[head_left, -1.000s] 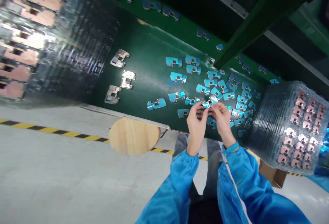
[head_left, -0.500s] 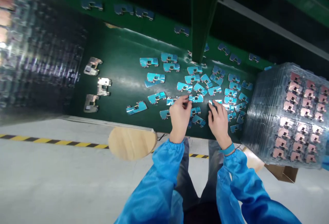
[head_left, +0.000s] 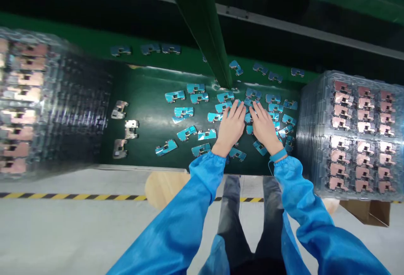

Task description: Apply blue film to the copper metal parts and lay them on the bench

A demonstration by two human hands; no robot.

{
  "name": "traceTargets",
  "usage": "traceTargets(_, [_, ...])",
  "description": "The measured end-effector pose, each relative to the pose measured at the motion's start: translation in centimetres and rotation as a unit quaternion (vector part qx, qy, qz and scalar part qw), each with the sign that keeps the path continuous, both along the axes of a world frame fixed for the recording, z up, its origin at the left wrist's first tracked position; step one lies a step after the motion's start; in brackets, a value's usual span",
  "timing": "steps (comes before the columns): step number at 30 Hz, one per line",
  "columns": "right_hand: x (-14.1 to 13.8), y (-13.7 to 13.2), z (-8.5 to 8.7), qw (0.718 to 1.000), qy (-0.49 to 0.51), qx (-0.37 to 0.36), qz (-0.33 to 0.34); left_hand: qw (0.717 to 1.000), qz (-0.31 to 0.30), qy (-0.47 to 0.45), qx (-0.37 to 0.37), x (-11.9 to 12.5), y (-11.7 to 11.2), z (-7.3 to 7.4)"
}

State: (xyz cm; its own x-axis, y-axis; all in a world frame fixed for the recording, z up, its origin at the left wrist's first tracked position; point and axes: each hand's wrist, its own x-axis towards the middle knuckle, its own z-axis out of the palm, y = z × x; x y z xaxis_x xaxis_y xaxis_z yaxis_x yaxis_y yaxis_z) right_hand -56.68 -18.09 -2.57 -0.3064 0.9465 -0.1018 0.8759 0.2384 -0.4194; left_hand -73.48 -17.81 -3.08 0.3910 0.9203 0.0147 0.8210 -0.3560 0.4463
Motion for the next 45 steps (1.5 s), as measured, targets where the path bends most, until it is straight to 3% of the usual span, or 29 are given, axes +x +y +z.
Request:
traceTargets(4, [-0.1, 0.7, -0.8, 1.000, 0.006, 0.006, -0.015, 0.999, 0.040, 0.015, 0.008, -0.1, 0.2, -1.1])
traceTargets(9, [-0.3, 0.4, -0.9, 0.999, 0.030, 0.025, -0.035, 0.995, 0.089, 0.014, 0.043, 0.3, -1.0, -1.0])
traceTargets(15, [-0.8, 3.5, -1.2, 0.993, 0.040, 0.048, -0.098, 0.999, 0.015, 0.026, 0.018, 2.1, -3.0, -0.5])
traceTargets(21, [-1.4, 5.4, -1.6, 0.997, 0.044, 0.030, -0.057, 0.999, -0.021, 0.046, 0.011, 2.3, -2.8, -0.7])
traceTargets(24, [-0.1, 4.3, -1.2, 0.995, 0.062, 0.052, -0.064, 0.999, -0.016, 0.026, 0.013, 1.7, -2.3, -0.8])
traceTargets(27, [1.9, 1.9, -0.9, 0.983, 0.070, 0.085, -0.149, 1.000, 0.003, 0.005, 0.017, 1.9, -1.9, -0.8])
traceTargets(30, [3.8, -0.6, -1.1, 0.962, 0.058, 0.101, -0.248, 1.000, -0.007, -0.004, 0.025, 3.6, -1.1, -0.5])
traceTargets(33, [5.2, -1.9, -2.0, 0.948, 0.036, 0.096, -0.302, 0.998, -0.062, 0.014, 0.027, 6.4, 0.8, 0.0])
traceTargets(39, [6.4, -0.4, -3.2, 0.951, 0.031, 0.066, -0.302, 0.992, -0.097, 0.085, -0.001, 9.7, 4.3, 0.5])
traceTargets(42, [6.5, -1.0, -2.8, 0.946, 0.056, 0.081, -0.310, 0.992, -0.087, 0.095, 0.011, 9.5, 4.1, 0.5])
traceTargets(45, [5.8, -4.0, -2.0, 0.942, 0.067, 0.098, -0.313, 0.991, -0.096, 0.088, 0.031, 9.0, 2.3, 0.5])
